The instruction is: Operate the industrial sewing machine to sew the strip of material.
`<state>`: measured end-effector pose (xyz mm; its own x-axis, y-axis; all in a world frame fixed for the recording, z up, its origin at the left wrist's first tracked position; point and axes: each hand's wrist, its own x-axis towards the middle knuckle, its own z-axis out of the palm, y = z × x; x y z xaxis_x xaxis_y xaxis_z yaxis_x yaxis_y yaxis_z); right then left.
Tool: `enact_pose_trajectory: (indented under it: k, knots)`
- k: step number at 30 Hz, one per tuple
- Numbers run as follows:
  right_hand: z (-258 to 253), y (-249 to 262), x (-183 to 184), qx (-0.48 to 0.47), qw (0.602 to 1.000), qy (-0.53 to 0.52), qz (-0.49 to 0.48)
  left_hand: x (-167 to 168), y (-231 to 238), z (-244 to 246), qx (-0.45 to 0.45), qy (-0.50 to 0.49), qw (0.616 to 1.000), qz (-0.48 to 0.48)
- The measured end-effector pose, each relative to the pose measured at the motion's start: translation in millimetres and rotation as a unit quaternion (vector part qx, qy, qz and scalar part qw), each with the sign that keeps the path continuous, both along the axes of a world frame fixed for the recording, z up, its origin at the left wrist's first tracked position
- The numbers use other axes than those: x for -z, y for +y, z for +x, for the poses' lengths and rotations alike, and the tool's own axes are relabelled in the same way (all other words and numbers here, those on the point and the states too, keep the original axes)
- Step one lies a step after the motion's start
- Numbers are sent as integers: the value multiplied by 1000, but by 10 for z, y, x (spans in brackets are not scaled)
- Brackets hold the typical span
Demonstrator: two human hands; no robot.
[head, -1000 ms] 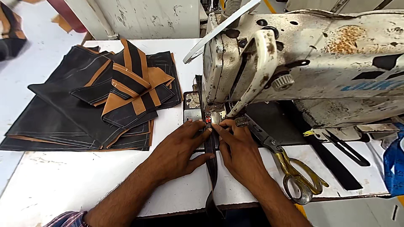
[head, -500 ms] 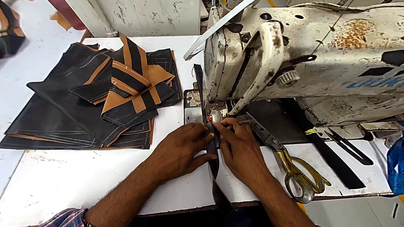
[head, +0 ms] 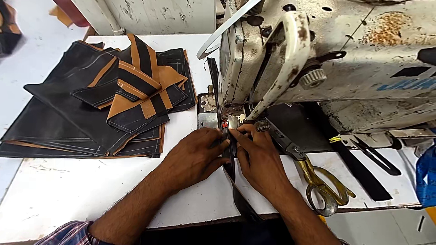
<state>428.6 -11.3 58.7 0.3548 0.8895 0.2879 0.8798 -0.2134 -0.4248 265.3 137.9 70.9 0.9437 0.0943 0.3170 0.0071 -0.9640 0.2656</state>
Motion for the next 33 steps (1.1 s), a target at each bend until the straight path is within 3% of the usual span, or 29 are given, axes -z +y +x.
enact_pose_trajectory:
  k: [4, 15, 21, 30, 33]
  knots:
    - [0, -3, 7, 0, 1000, -2, -8, 3, -28, -42, 28, -7, 999, 19]
    - [-9, -2, -9, 1, 1000, -1, -5, 1, 12, 28, -29, 21, 999, -40]
    - [-7, 6, 0, 3, 1000, -3, -3, -12, -55, -35, 18, -3, 1000, 16]
    - [-2, 0, 4, 1, 1000, -4, 0, 16, 2, 46, -33, 12, 999, -20]
    - [-4, 6, 18, 6, 1000, -1, 1, -32, -29, -7, 10, -2, 1000, 22]
